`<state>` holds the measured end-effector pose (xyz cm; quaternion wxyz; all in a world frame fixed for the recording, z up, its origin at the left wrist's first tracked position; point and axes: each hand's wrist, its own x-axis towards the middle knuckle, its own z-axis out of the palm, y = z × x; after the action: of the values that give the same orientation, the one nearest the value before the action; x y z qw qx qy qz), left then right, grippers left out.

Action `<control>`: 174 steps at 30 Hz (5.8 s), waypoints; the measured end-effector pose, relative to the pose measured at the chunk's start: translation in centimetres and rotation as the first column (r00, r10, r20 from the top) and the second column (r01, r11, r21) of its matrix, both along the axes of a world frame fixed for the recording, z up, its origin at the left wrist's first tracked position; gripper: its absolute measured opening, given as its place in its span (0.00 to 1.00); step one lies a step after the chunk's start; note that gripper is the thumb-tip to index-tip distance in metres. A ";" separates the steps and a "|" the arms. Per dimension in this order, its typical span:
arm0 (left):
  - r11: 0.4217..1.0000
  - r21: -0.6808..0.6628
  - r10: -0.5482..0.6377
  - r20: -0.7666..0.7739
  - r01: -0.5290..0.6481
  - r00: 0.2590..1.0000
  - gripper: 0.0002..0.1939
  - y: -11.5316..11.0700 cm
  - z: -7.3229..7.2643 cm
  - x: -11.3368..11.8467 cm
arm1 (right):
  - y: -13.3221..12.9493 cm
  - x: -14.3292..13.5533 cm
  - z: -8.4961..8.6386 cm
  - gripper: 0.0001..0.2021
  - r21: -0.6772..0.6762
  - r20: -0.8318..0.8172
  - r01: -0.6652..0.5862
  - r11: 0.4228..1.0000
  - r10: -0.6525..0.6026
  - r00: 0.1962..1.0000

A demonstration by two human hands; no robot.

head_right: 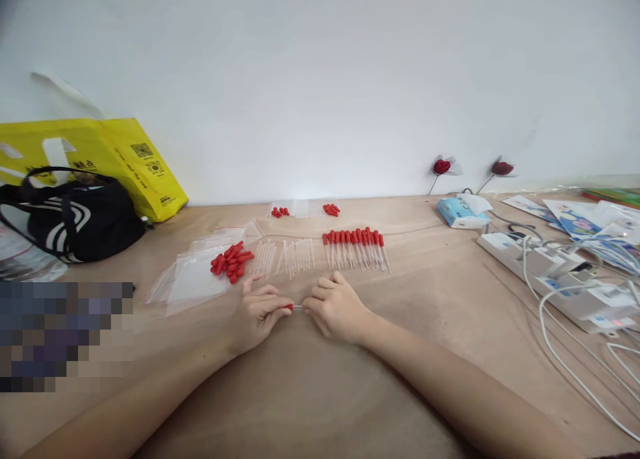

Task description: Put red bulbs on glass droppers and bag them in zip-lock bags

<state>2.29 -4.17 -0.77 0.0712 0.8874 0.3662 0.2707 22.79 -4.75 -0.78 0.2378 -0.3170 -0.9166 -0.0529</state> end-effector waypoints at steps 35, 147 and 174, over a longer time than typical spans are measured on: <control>0.799 0.158 0.596 -0.083 -0.580 0.798 0.06 4.8 2.0 -4.2 | 10.2 -4.3 0.9 0.11 -0.360 0.179 0.771 0.525 -0.772 0.609; 0.995 -0.049 -0.088 0.009 0.089 0.996 0.10 -0.8 -1.0 1.0 | -0.8 0.4 -1.7 0.11 -0.190 -0.122 -0.020 0.982 -0.003 0.993; 0.938 -0.232 -0.333 -0.386 0.258 0.860 0.33 -1.7 1.1 1.1 | 8.2 -1.2 0.2 0.09 -0.345 -0.198 0.590 0.730 -0.671 0.715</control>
<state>3.38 -5.83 0.35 0.1082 0.9607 0.2541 0.0267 21.59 3.42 -0.56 0.3022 -0.6448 -0.7010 0.0382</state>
